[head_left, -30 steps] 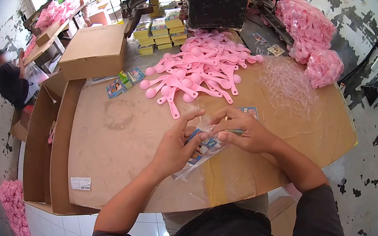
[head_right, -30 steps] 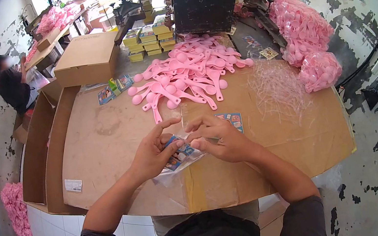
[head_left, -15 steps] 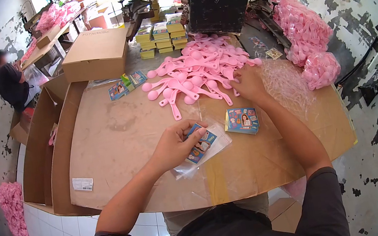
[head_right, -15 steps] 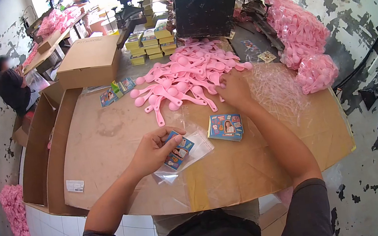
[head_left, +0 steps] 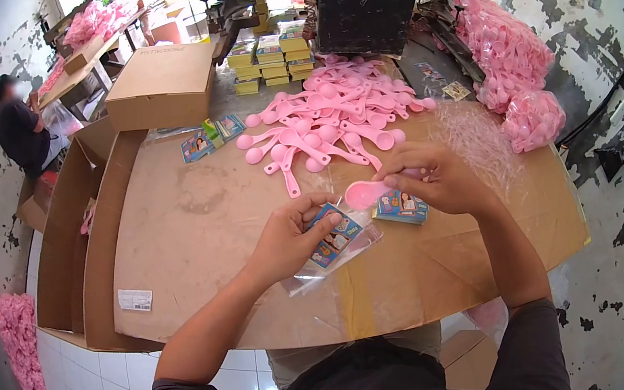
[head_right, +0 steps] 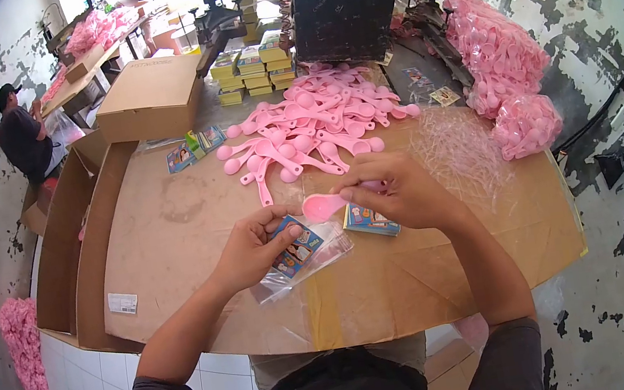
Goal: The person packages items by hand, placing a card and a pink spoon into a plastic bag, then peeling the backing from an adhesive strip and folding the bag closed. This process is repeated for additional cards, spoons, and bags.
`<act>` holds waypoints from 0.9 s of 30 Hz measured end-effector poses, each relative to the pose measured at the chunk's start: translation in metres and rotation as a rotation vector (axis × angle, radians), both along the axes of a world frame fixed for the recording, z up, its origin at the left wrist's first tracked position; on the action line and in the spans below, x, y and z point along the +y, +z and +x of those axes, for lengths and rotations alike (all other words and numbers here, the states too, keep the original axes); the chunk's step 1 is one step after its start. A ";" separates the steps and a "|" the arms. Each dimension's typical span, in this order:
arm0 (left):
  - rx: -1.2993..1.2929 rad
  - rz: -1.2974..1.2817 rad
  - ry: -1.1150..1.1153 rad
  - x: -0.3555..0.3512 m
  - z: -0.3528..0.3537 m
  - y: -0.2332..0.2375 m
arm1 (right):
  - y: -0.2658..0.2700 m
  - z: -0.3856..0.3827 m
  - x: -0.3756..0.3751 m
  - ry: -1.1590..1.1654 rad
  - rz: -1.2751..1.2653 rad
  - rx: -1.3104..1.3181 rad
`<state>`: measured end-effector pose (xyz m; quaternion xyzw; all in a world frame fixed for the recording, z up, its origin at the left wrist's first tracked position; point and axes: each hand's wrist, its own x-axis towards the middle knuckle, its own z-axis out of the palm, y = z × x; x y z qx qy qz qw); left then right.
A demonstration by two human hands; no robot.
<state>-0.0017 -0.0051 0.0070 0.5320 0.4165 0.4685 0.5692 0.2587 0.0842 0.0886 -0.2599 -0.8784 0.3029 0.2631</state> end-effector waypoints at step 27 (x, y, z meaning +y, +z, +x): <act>0.026 0.338 -0.196 -0.012 -0.012 0.010 | 0.042 -0.032 -0.057 0.085 0.289 -0.006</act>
